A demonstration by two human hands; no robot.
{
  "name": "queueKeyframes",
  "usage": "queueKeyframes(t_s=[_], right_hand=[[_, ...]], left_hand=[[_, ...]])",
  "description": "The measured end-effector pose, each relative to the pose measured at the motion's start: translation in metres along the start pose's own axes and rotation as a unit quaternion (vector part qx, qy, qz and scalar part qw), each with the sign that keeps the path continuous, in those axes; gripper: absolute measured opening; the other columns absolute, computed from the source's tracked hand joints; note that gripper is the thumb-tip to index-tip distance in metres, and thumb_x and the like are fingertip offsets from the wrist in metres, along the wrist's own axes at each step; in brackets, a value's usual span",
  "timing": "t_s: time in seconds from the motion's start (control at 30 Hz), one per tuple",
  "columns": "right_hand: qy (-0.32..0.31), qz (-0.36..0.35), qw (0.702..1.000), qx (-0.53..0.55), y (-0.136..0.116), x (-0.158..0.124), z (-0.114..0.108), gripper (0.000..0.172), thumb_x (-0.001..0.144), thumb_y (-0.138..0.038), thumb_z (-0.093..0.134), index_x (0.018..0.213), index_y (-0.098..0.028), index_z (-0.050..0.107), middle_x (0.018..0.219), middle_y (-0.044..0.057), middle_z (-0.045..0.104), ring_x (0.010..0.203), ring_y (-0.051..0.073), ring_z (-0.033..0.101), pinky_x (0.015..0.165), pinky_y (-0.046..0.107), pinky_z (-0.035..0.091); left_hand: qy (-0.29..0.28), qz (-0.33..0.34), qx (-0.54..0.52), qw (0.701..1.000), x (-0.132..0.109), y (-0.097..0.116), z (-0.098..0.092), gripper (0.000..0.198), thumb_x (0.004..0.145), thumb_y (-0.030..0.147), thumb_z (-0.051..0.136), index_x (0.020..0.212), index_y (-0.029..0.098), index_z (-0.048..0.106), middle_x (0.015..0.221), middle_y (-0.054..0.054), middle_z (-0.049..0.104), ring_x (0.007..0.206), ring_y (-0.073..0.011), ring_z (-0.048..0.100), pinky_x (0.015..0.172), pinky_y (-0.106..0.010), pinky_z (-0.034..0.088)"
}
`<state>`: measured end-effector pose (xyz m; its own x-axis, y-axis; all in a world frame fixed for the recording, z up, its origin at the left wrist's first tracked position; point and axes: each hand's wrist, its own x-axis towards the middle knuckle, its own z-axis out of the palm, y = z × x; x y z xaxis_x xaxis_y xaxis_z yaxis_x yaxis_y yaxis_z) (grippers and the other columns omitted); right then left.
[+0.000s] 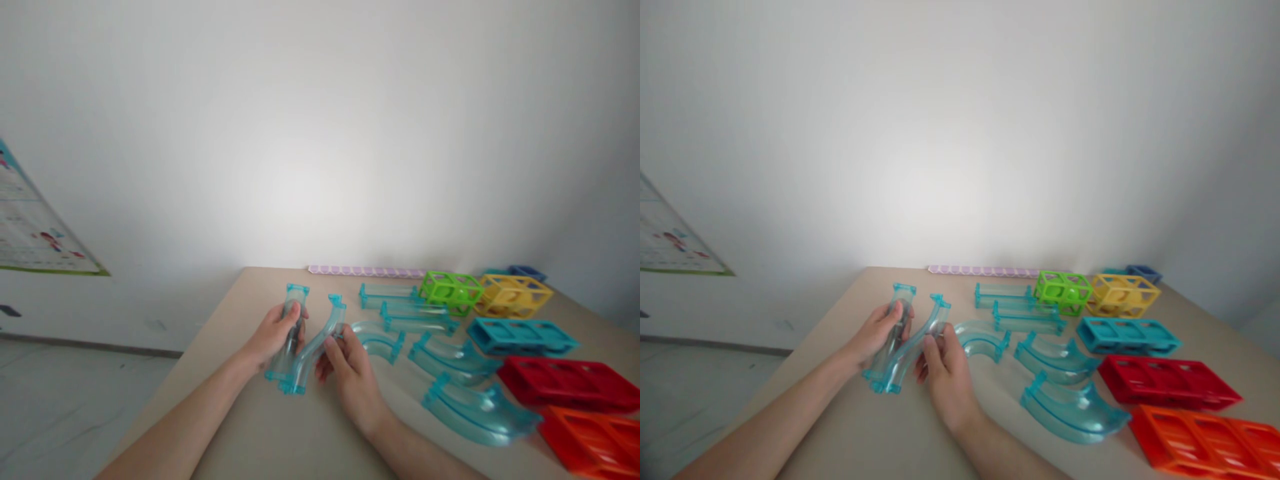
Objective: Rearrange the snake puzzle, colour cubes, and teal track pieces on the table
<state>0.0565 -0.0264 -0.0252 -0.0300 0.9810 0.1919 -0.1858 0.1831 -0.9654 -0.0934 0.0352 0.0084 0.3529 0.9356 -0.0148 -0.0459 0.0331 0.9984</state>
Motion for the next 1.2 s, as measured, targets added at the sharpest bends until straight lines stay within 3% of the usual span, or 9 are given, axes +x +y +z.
queueKeyframes(t_s=[0.2, 0.4, 0.53, 0.7, 0.9, 1.1, 1.2], right_hand=[[0.040, 0.003, 0.999, 0.022, -0.0058, -0.0003, -0.0028, 0.029, 0.091, -0.049, 0.049, 0.086, -0.021, 0.046, 0.064, -0.006, 0.052, 0.048, 0.009, 0.052, 0.044, 0.020, 0.045], [0.025, 0.050, 0.998, -0.016, -0.0071, -0.0001, -0.0002, 0.032, 0.090, -0.051, 0.048, 0.098, -0.021, 0.047, 0.051, -0.010, 0.045, 0.028, 0.007, 0.040, 0.025, 0.015, 0.028], [0.044, 0.046, 0.996, -0.057, -0.0080, 0.0001, -0.0012, 0.030, 0.090, -0.049, 0.047, 0.099, -0.020, 0.047, 0.053, -0.008, 0.050, 0.028, 0.008, 0.045, 0.026, 0.015, 0.030], [0.065, 0.039, 0.992, -0.101, -0.0084, -0.0001, -0.0039, 0.028, 0.090, -0.045, 0.047, 0.102, -0.020, 0.047, 0.062, -0.004, 0.060, 0.029, 0.008, 0.048, 0.026, 0.016, 0.032], [0.063, 0.029, 0.990, -0.126, -0.0081, -0.0011, -0.0044, 0.026, 0.090, -0.044, 0.047, 0.101, -0.021, 0.049, 0.053, -0.007, 0.053, 0.030, 0.009, 0.048, 0.028, 0.015, 0.033], [0.011, 0.068, 0.997, -0.028, -0.0061, 0.0012, -0.0022, 0.039, 0.089, -0.053, 0.047, 0.106, -0.019, 0.051, 0.060, -0.003, 0.060, 0.032, 0.008, 0.046, 0.028, 0.016, 0.035], [-0.014, 0.080, 0.996, 0.030, -0.0110, -0.0006, -0.0031, 0.048, 0.090, -0.060, 0.041, 0.107, -0.017, 0.054, 0.056, -0.003, 0.056, 0.039, 0.011, 0.050, 0.033, 0.018, 0.040]], left_hand=[[-0.086, -0.069, -0.080, 0.991, -0.0006, 0.0013, -0.0019, 0.058, 0.083, 0.068, 0.041, 0.101, 0.016, 0.061, 0.056, 0.003, 0.052, 0.033, -0.0102, 0.047, 0.034, -0.023, 0.042], [-0.113, -0.076, -0.118, 0.984, -0.0037, 0.0036, -0.0019, 0.053, 0.084, 0.061, 0.047, 0.101, 0.014, 0.065, 0.058, 0.000, 0.055, 0.038, -0.0119, 0.053, 0.039, -0.025, 0.047], [-0.086, -0.057, -0.127, 0.987, -0.0038, 0.0065, -0.0037, 0.051, 0.084, 0.058, 0.051, 0.089, 0.010, 0.067, 0.059, -0.004, 0.062, 0.044, -0.0159, 0.060, 0.042, -0.025, 0.049], [-0.038, -0.061, -0.142, 0.987, -0.0020, 0.0055, -0.0027, 0.047, 0.081, 0.056, 0.057, 0.084, 0.010, 0.068, 0.064, -0.005, 0.063, 0.047, -0.0146, 0.059, 0.039, -0.024, 0.049], [-0.021, -0.042, -0.130, 0.990, -0.0052, 0.0048, 0.0026, 0.047, 0.079, 0.056, 0.060, 0.084, 0.010, 0.069, 0.063, -0.005, 0.061, 0.048, -0.0136, 0.056, 0.040, -0.025, 0.050], [-0.063, -0.040, -0.132, 0.988, -0.0063, -0.0002, 0.0025, 0.040, 0.080, 0.051, 0.061, 0.085, 0.013, 0.069, 0.066, -0.005, 0.063, 0.050, -0.0148, 0.059, 0.045, -0.027, 0.051], [-0.051, -0.022, -0.117, 0.992, -0.0054, -0.0012, 0.0008, 0.040, 0.079, 0.052, 0.062, 0.086, 0.013, 0.070, 0.066, -0.005, 0.063, 0.052, -0.0156, 0.060, 0.048, -0.027, 0.050]])
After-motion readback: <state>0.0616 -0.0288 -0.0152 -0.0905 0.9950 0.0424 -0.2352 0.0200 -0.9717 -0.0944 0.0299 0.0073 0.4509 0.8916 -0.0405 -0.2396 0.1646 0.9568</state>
